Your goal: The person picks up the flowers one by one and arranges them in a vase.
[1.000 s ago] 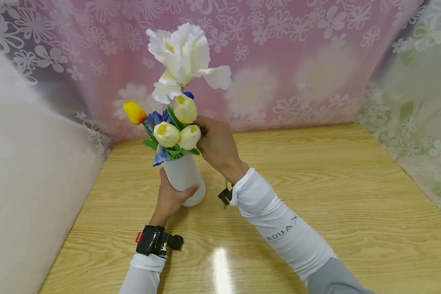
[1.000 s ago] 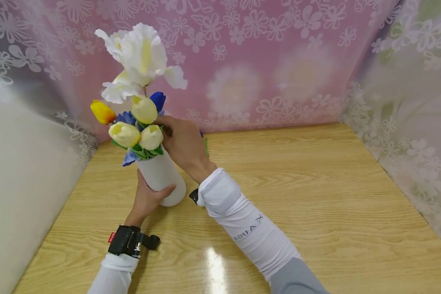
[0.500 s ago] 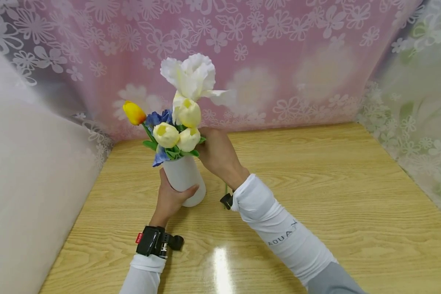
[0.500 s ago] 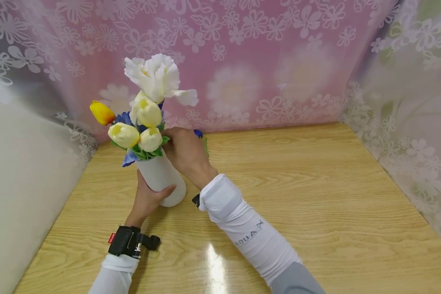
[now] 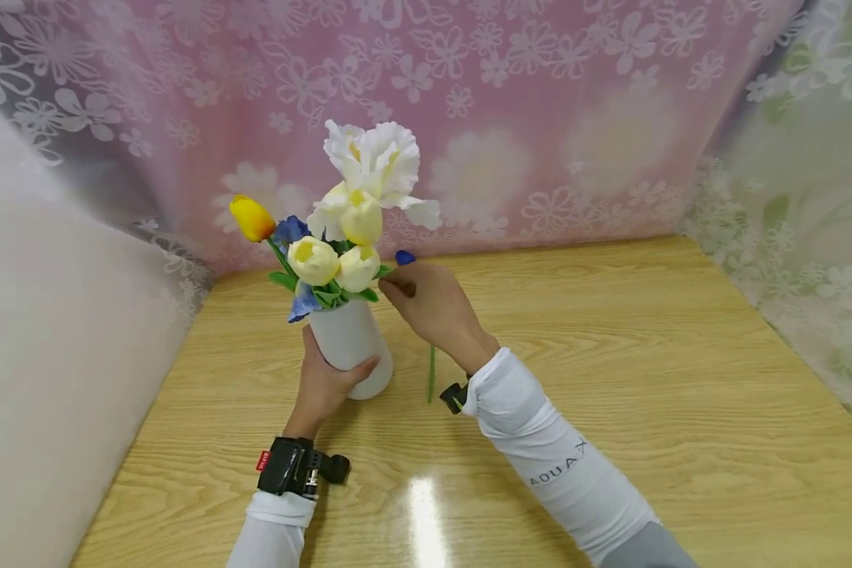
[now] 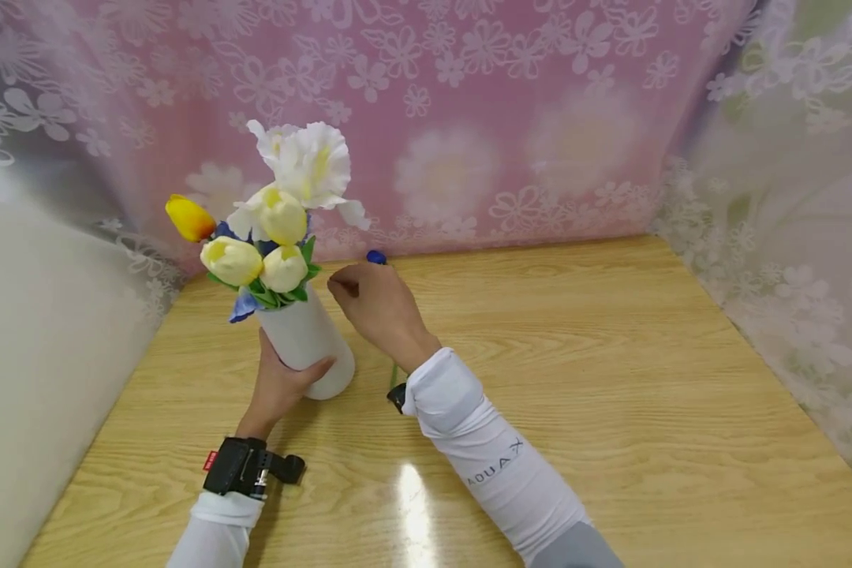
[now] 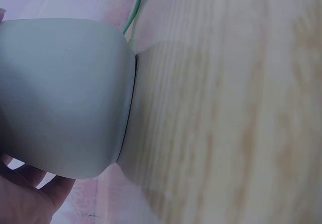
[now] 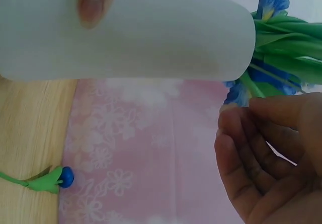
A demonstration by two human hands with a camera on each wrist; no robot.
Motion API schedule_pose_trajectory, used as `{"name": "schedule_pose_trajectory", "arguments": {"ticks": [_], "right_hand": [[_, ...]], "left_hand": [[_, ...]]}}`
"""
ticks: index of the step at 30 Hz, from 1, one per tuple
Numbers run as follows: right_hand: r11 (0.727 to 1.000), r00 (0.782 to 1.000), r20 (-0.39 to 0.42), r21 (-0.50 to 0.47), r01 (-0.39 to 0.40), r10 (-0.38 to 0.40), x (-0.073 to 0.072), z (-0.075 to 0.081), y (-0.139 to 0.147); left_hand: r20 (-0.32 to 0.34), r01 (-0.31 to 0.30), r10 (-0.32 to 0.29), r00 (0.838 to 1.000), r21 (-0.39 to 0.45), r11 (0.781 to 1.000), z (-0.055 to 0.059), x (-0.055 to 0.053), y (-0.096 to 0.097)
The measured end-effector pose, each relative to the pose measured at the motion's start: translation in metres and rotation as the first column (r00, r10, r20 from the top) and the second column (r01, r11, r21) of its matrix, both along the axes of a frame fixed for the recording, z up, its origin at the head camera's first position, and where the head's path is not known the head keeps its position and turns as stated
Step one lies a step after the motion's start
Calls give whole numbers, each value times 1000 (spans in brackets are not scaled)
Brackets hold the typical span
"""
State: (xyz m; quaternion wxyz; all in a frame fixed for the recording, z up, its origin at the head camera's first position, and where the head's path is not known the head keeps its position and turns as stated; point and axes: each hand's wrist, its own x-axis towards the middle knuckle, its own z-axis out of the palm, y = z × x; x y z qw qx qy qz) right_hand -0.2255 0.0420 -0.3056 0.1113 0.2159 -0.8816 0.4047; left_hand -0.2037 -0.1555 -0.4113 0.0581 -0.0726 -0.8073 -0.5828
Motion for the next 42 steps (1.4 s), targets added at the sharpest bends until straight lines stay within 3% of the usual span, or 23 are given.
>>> {"name": "schedule_pose_trajectory", "arguments": {"ticks": [4,13,24,31,36,42], "right_hand": [[999,1000,0,-46,2,-2,-3,-11,9],[995,982,156,15,103,-104,-12,-43,28],[978,924,326,123,167,-199,-30,-90,36],[965,886,392,185,186,-246,-42,-111,36],[954,865,420,234,189,-275,-50,-120,33],[946,866,413,273,175,-280,-58,-123,26]], "left_hand": [[-3,-4,4,1000,3,1000,3,2,0],[-18,8,-7,1000,37,999,-3,0,0],[5,-3,3,1000,18,1000,2,2,-1],[3,1,-1,1000,26,1000,2,2,1],[-11,6,-6,1000,37,999,-3,-1,0],[-9,-13,13,1000,42,999,-27,-15,-8]]}}
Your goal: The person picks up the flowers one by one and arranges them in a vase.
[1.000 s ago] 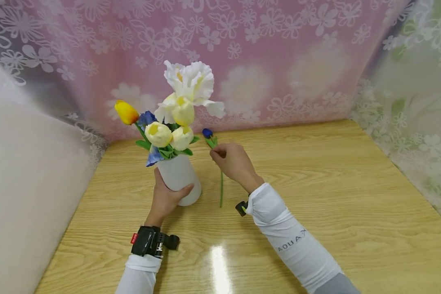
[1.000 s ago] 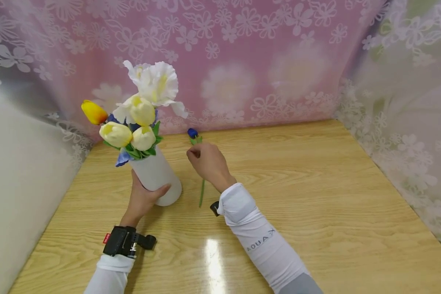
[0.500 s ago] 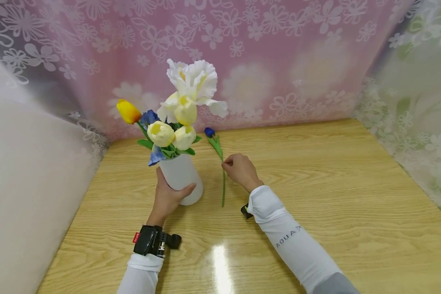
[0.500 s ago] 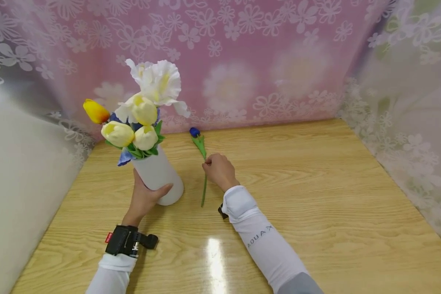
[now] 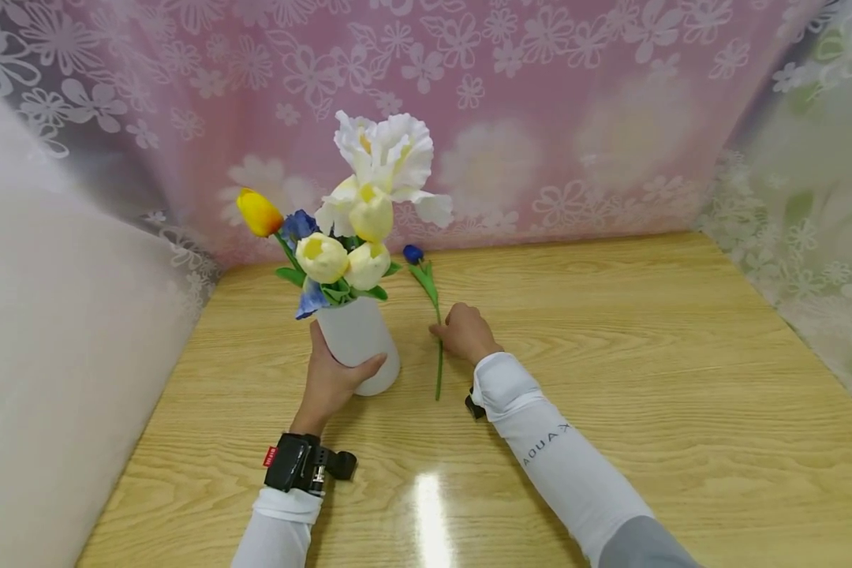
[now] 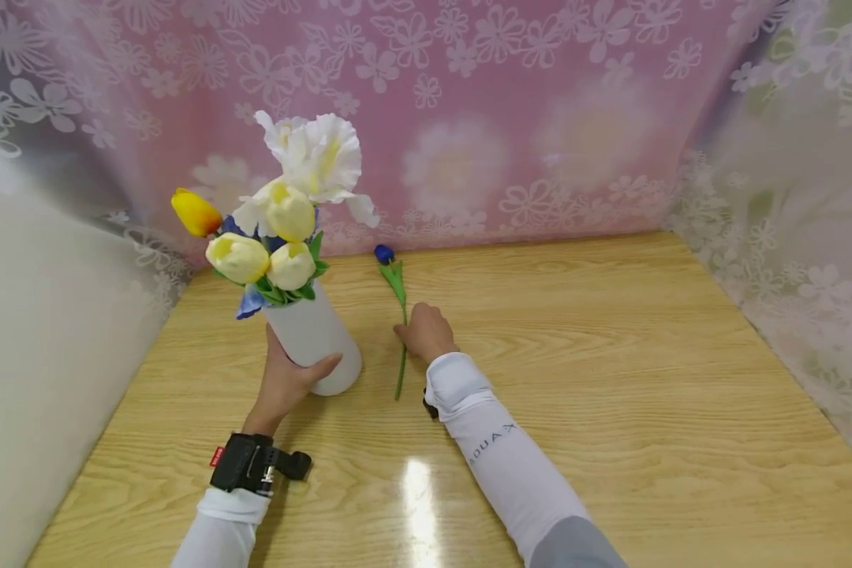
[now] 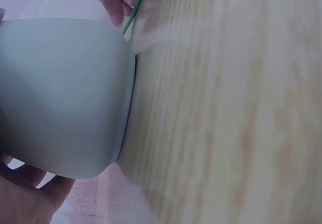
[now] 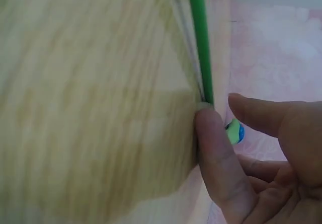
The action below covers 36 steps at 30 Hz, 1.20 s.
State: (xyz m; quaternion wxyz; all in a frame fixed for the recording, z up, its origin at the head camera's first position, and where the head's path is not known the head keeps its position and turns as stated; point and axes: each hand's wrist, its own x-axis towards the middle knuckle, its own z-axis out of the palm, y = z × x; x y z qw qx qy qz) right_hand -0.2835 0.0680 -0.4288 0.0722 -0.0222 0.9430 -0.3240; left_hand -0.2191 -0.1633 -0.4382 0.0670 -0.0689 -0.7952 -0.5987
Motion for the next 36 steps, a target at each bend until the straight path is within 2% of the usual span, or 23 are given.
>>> {"name": "schedule_pose_trajectory", "arguments": {"ticks": [3,7,9,16,23,36], "right_hand": [[1000,1000,22,6,-9,9,-2,1,1],[1000,999,45,-30,-1,3,-2,3,3],[999,999,40,-47,5,-3,-2,5,4],[996,999,45,-88,18,-14,0,2,9],[970,995,87,-232,69,-50,7,-6,15],[924,997,58,-374,77,-59,17,-9,24]], "left_hand": [[-5,-5,5,1000,-5,1000,-5,-3,-1],[-2,-4,4,1000,-14,1000,-1,-2,0],[5,-3,4,1000,-21,1000,3,-1,1],[28,0,1,1000,-43,999,31,15,8],[49,-2,4,999,-45,999,32,18,9],[39,11,-9,999,-35,999,29,17,7]]}}
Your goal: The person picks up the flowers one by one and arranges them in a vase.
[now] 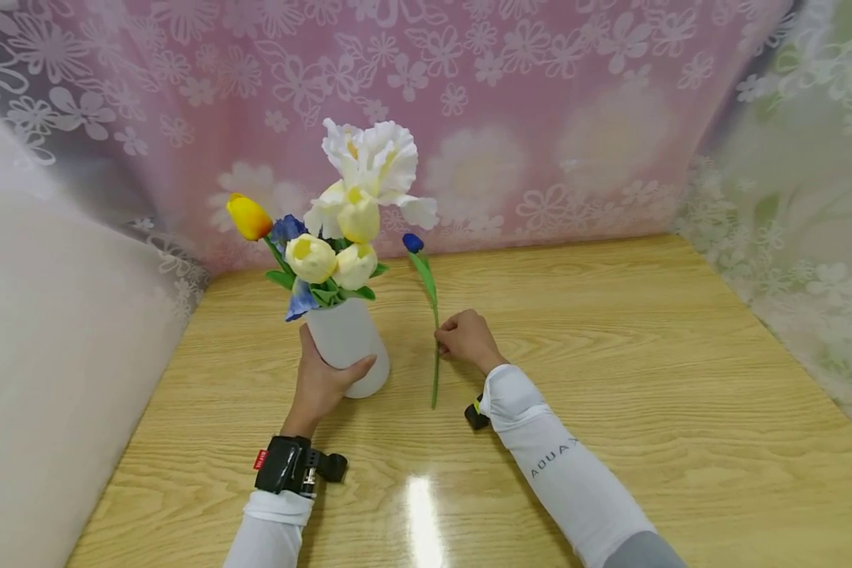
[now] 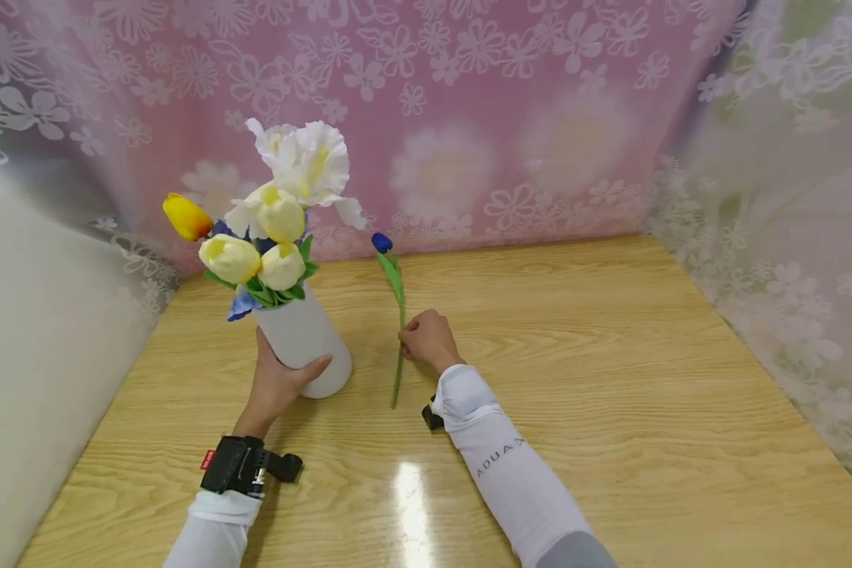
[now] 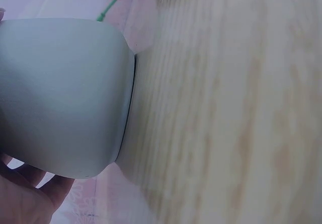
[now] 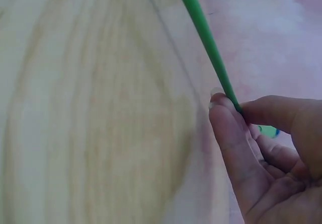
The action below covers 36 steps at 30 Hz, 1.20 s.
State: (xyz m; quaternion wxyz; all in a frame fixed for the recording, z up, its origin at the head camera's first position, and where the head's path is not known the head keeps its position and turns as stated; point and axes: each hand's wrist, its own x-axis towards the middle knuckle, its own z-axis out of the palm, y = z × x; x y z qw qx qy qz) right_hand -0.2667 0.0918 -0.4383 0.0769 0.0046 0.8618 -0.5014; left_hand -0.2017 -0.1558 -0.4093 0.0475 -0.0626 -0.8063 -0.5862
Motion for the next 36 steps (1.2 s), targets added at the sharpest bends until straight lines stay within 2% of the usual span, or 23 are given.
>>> {"name": "schedule_pose_trajectory", "arguments": {"ticks": [4,8,15,20,23,25,28,31,36], "right_hand": [[996,1000,-11,-84,23,-24,4,5,0],[980,996,-46,-187,65,-74,7,12,-2],[955,984,-128,-282,86,-126,12,23,-1],[934,964,-203,-346,91,-170,16,29,0],[916,942,-281,-398,60,-184,19,35,0],[906,917,-354,-422,19,-184,21,41,-2],[904,858,-483,-424,-51,-178,26,54,-5],[896,775,-609,-423,-136,-170,33,69,-10],[841,620,-761,-454,-294,-194,48,101,-19]], "left_hand": [[-12,3,-3,1000,4,1000,-1,-1,-3],[-14,-1,1,1000,-1,1000,-2,-1,-5],[-10,-3,3,1000,2,1000,-1,0,-5],[-7,-3,3,1000,1,1000,-1,0,-5],[-8,-5,5,1000,0,1000,-1,0,-5],[-10,-7,7,1000,-1,1000,0,0,-4],[-15,-7,7,1000,-3,1000,0,0,-4],[-19,-2,2,1000,2,1000,0,0,-3],[-12,2,-2,1000,-2,1000,1,0,0]]}}
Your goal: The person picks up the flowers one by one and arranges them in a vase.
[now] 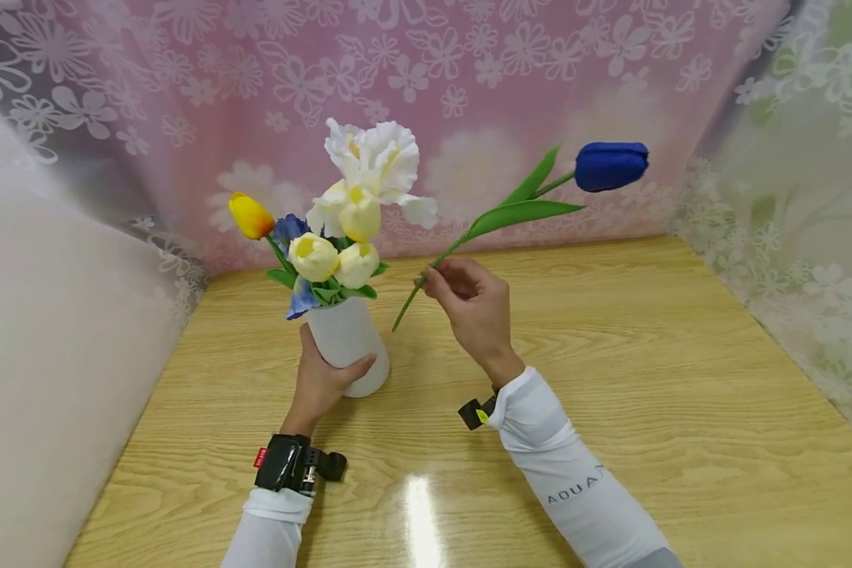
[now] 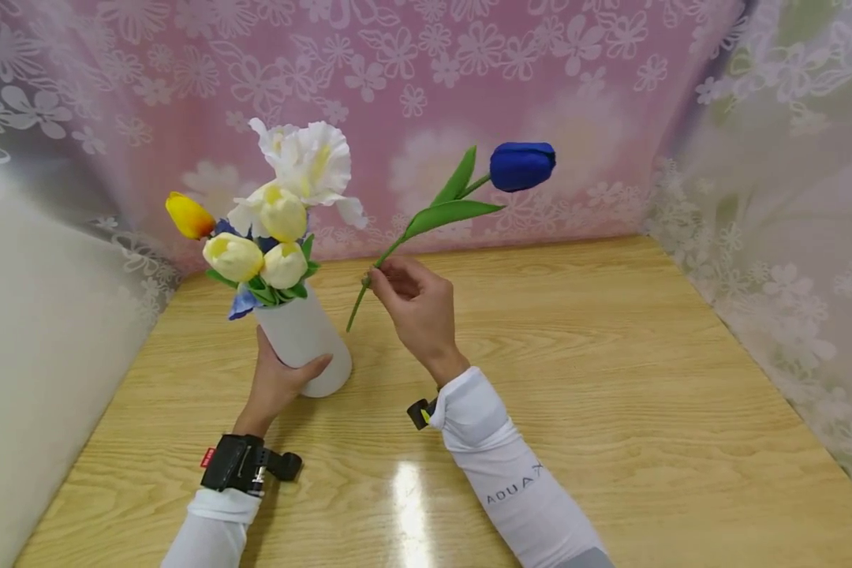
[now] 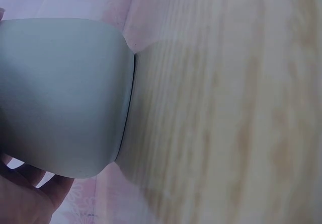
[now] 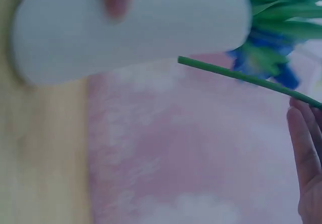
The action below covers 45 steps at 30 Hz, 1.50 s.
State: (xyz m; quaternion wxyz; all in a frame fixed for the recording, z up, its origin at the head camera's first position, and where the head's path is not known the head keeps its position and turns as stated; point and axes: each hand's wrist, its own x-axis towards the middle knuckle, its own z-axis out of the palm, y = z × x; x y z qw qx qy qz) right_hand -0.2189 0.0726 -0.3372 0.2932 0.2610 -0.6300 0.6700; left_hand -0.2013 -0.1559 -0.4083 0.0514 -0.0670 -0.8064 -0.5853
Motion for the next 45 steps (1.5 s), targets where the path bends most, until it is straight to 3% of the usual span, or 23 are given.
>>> {"name": "schedule_pose_trajectory", "arguments": {"ticks": [8,14,19,30,38,45], "right_hand": [[999,972,-234,-50,5,-17,20,47,-16],[1000,959,-285,25,19,-11,18,65,-27],[996,949,-314,80,47,-20,12,68,-35],[990,968,-250,122,67,-35,4,61,-48],[989,992,-127,145,17,2,-1,52,-52],[976,997,-61,214,49,-37,-1,50,-53]], "left_hand": [[-10,0,0,1000,-1,1000,2,0,0],[-2,10,-10,1000,16,1000,2,1,0],[14,5,-5,1000,9,1000,2,1,0],[-3,7,-7,1000,8,1000,0,-1,-1],[-7,11,-10,1000,15,1000,-1,-1,-1],[-21,11,-10,1000,11,1000,-2,-2,-1]]}}
